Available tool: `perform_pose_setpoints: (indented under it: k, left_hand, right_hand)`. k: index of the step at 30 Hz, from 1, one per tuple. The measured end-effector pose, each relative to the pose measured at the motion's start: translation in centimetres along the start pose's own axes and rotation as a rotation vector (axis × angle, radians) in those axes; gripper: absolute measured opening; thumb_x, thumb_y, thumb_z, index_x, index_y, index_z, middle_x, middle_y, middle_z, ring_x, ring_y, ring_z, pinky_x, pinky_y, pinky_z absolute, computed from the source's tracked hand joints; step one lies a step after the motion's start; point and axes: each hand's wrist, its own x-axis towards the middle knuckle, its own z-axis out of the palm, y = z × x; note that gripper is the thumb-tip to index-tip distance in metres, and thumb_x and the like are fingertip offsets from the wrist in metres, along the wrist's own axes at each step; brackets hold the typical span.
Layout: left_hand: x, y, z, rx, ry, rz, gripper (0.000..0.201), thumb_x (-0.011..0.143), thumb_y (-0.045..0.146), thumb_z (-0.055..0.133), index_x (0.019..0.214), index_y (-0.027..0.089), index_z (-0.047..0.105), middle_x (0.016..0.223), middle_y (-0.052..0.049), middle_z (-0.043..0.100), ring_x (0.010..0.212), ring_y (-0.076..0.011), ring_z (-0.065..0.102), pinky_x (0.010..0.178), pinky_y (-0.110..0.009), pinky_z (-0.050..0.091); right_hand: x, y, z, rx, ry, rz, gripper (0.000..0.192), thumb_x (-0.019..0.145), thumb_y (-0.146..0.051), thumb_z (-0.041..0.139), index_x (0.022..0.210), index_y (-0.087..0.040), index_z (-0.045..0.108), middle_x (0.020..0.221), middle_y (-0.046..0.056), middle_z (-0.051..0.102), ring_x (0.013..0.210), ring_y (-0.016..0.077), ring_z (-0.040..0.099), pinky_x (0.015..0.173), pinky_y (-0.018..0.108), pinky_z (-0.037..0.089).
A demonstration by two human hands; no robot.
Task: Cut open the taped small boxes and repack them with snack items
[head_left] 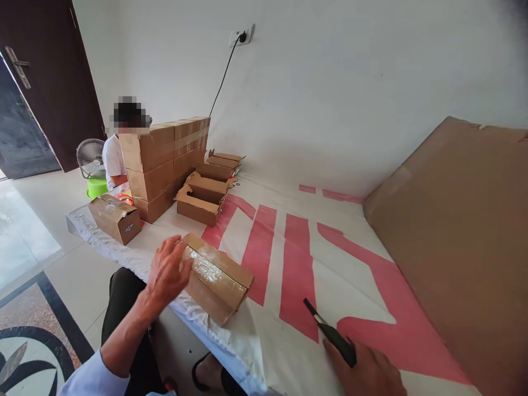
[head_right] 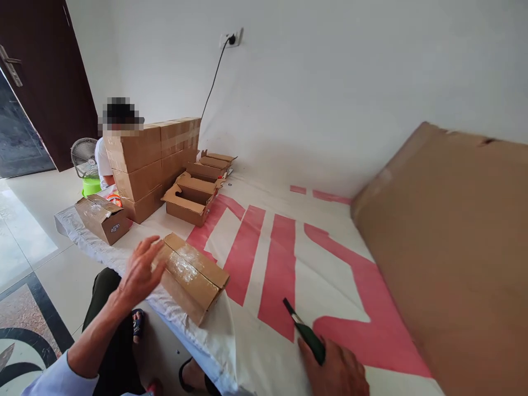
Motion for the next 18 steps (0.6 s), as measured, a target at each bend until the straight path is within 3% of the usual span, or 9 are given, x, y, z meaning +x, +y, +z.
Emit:
perform_pose_setpoints:
  k: [3, 7, 13, 15, 18]
  left_hand:
    - [1.7, -3.8, -0.7, -0.133, -0.042, -0.093, 0.034, 0.092, 0.021, 0.065, 0.125, 0.020, 0.073, 0.136, -0.014, 0.071, 0.125, -0.0323, 0.067, 0.105, -0.049, 0.058]
    - [2.2, -6.4, 0.7, -0.401, -0.175, -0.113, 0.029, 0.089, 0.029, 0.069, 0.115, 0.021, 0.078, 0.128, -0.011, 0.073, 0.108, -0.0245, 0.072, 0.080, -0.032, 0.062]
    - [1.6, -6.5, 1.9, -0.476, -0.109, -0.141, 0.037, 0.082, 0.029, 0.073, 0.118, 0.021, 0.077, 0.121, -0.009, 0.074, 0.102, -0.0223, 0.068, 0.072, -0.029, 0.058]
    - [1.3, -6.2, 1.6, -0.469, -0.129, -0.154, 0.041, 0.082, 0.030, 0.073, 0.123, 0.021, 0.075, 0.121, -0.009, 0.073, 0.101, -0.0217, 0.067, 0.072, -0.029, 0.057]
    - [0.8, -5.7, 1.1, -0.450, -0.164, -0.173, 0.048, 0.082, 0.030, 0.075, 0.128, 0.020, 0.074, 0.122, -0.010, 0.072, 0.097, -0.0210, 0.065, 0.074, -0.030, 0.056]
  right_hand:
    - [-0.9, -0.3, -0.6, -0.015, -0.028, 0.044, 0.061, 0.090, -0.062, 0.040, 0.116, -0.017, 0.071, 0.116, 0.024, 0.072, 0.113, 0.0443, 0.065, 0.086, 0.053, 0.054]
    - [-1.4, -0.1, -0.5, 0.018, 0.020, 0.002, 0.062, 0.089, -0.063, 0.044, 0.116, -0.016, 0.074, 0.113, 0.025, 0.072, 0.108, 0.0457, 0.065, 0.084, 0.055, 0.053]
    - [-0.6, 0.5, 0.0, 0.038, 0.035, 0.024, 0.057, 0.088, -0.057, 0.040, 0.108, -0.016, 0.074, 0.107, 0.027, 0.072, 0.106, 0.0475, 0.066, 0.080, 0.057, 0.052]
    - [-0.3, -0.7, 0.0, 0.134, 0.056, 0.076, 0.057, 0.086, -0.061, 0.043, 0.106, -0.017, 0.073, 0.106, 0.025, 0.073, 0.103, 0.0442, 0.067, 0.078, 0.054, 0.053]
    - [-0.7, -4.7, 0.1, 0.506, -0.008, 0.181, 0.062, 0.082, -0.071, 0.055, 0.110, -0.018, 0.071, 0.097, 0.016, 0.076, 0.087, 0.0336, 0.070, 0.071, 0.044, 0.054]
